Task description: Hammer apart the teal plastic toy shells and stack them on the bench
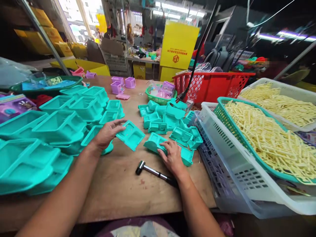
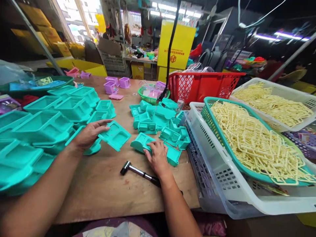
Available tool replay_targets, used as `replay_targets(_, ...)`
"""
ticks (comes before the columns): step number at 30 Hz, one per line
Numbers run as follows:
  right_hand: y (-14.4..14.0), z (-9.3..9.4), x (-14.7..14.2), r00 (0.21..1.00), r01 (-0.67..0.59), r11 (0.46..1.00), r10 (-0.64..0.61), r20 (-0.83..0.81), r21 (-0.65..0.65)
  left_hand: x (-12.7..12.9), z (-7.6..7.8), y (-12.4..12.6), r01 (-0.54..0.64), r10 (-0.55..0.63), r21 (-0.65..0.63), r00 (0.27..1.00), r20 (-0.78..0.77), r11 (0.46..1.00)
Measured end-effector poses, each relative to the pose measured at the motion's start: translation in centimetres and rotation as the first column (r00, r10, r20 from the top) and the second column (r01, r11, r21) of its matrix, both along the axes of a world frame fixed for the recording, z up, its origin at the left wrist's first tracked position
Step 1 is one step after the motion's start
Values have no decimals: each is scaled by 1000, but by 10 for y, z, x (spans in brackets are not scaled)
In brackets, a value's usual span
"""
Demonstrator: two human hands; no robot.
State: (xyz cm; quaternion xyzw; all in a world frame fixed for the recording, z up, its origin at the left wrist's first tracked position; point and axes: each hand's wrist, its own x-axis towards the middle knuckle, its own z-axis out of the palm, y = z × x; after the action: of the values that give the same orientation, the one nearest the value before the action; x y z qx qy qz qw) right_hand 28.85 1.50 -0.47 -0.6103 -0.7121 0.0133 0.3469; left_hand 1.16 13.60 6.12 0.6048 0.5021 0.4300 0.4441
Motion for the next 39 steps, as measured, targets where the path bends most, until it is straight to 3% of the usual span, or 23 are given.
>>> replay_targets(2,-12,4,-6,1000,6,1000,-6,24,-12,-17,-9,-27,65,-68,-21,972,-223,998)
replay_targets(5,-41,5,-20,998,-60,994,62,27,-95,-20,-15,-55,77,3,109,803,-596,991)
replay_targets(7,-60,0,-28,990,-122,976,132,42,-179,-14,-12,-63,121,74,206,666,-742,971)
replay_targets(9,-73,-7,-29,977,-163,957,191,95,-242,-7,-3,-64,197,62,223,600,-797,955)
replay_targets(12,-81,-11,-13,944,-242,925,294,148,-293,-4,8,-53,330,-158,100,669,-726,939)
replay_targets(15,-81,-5,15,933,-283,918,330,141,-280,-6,7,-37,412,-356,-17,765,-537,911)
replay_targets(18,-74,0,37,981,-68,989,90,169,-132,-3,-5,-26,459,-480,-141,829,-286,877)
replay_targets(20,-63,0,47,966,145,986,-124,226,-79,2,-17,-26,494,-539,-240,821,-187,836)
replay_targets(22,-53,0,54,931,244,962,-197,308,-122,8,-27,-30,452,-522,-275,799,-298,848)
replay_targets(24,-47,7,57,924,243,959,-184,335,-146,13,-32,-39,351,-396,-193,728,-559,916)
replay_targets(27,-55,30,47,971,92,993,-74,226,-70,23,-30,-61,332,-224,-39,538,-812,942)
replay_targets(29,-71,47,31,975,-162,981,176,135,-110,32,-26,-77,390,-225,-43,436,-871,920)
replay_targets(32,-97,53,1,822,-514,808,560,105,-288,38,-25,-88,395,-223,-72,351,-909,916)
replay_targets(33,-102,48,-6,775,-550,768,616,141,-329,38,-27,-87,386,-212,-65,352,-912,920)
replay_targets(35,-104,33,-14,751,-517,783,609,255,-346,32,-31,-80,367,-166,-2,417,-894,930)
replay_targets(37,-95,15,-12,778,-428,853,516,358,-299,25,-33,-72,319,-85,127,573,-815,939)
replay_targets(39,-78,1,-4,804,-347,909,416,426,-233,18,-29,-68,216,-31,216,771,-636,952)
